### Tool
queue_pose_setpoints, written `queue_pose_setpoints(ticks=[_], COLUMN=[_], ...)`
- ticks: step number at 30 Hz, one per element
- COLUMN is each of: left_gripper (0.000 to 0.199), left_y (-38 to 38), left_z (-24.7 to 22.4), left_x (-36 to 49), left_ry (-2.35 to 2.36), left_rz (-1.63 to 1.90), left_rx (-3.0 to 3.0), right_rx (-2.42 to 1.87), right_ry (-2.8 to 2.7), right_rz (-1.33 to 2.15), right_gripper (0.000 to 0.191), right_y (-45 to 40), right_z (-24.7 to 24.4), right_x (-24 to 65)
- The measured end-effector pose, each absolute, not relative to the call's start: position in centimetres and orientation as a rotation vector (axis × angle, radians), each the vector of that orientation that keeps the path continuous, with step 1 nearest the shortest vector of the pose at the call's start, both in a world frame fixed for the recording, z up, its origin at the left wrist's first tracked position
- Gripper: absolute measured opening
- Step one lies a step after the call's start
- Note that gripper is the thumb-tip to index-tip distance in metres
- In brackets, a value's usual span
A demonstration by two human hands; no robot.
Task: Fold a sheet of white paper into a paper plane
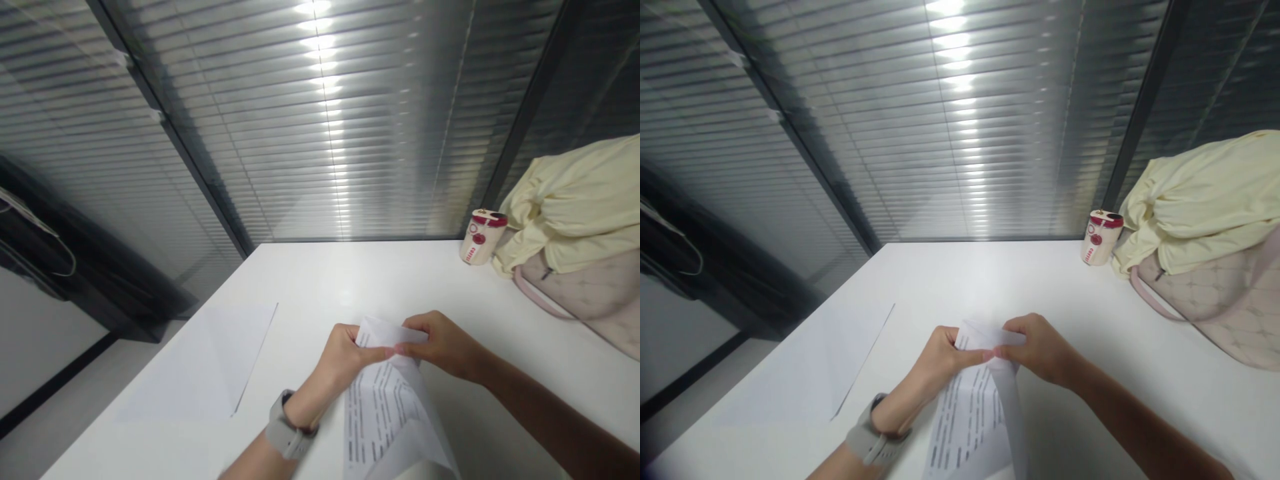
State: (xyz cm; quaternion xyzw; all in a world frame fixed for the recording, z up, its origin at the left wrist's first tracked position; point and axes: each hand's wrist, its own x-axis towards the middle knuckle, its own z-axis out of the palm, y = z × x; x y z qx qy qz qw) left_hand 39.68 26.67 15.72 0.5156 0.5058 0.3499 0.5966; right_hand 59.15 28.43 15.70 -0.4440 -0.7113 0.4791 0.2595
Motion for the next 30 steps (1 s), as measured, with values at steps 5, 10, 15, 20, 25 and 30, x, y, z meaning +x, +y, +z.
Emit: queue_pose_setpoints(ticks=[5, 10, 15, 20, 25, 30], left_gripper=[0.03, 0.033, 0.032, 0.035, 0.033, 0.029], left_y=[26.41, 26.16, 26.11, 26.16, 26.25, 26.32], left_z=[15.59, 15.59, 15.61, 15.88, 15.91, 16.02], left_x=[40.04, 40.31, 40.33, 40.18, 39.91, 39.82], left_ry=[1.307, 1.35, 1.336, 1.345, 1.34, 1.284], left_rz=[0.959, 0.972, 0.966, 0.947, 0.934, 0.948], left_rx=[1.23, 1.285, 1.303, 1.354, 1.351, 1.286], right_rx=[-1.166, -1.215, -1.258, -1.217, -1.261, -1.262], right_ry=[-1.782, -1.791, -1.917, -1.909, -1.997, -2.019], right_rz=[1.421, 1.38, 1.224, 1.361, 1.176, 1.121], right_gripper=[0.024, 0.025, 0.027, 0.023, 0.025, 0.024], right_y=[28.81, 29.22, 29.32, 29.34, 29.12, 28.97], right_z=[15.49, 15.53, 15.83, 16.04, 15.98, 16.15], right_x=[59.08, 59.13, 59.31, 59.64, 59.48, 59.45])
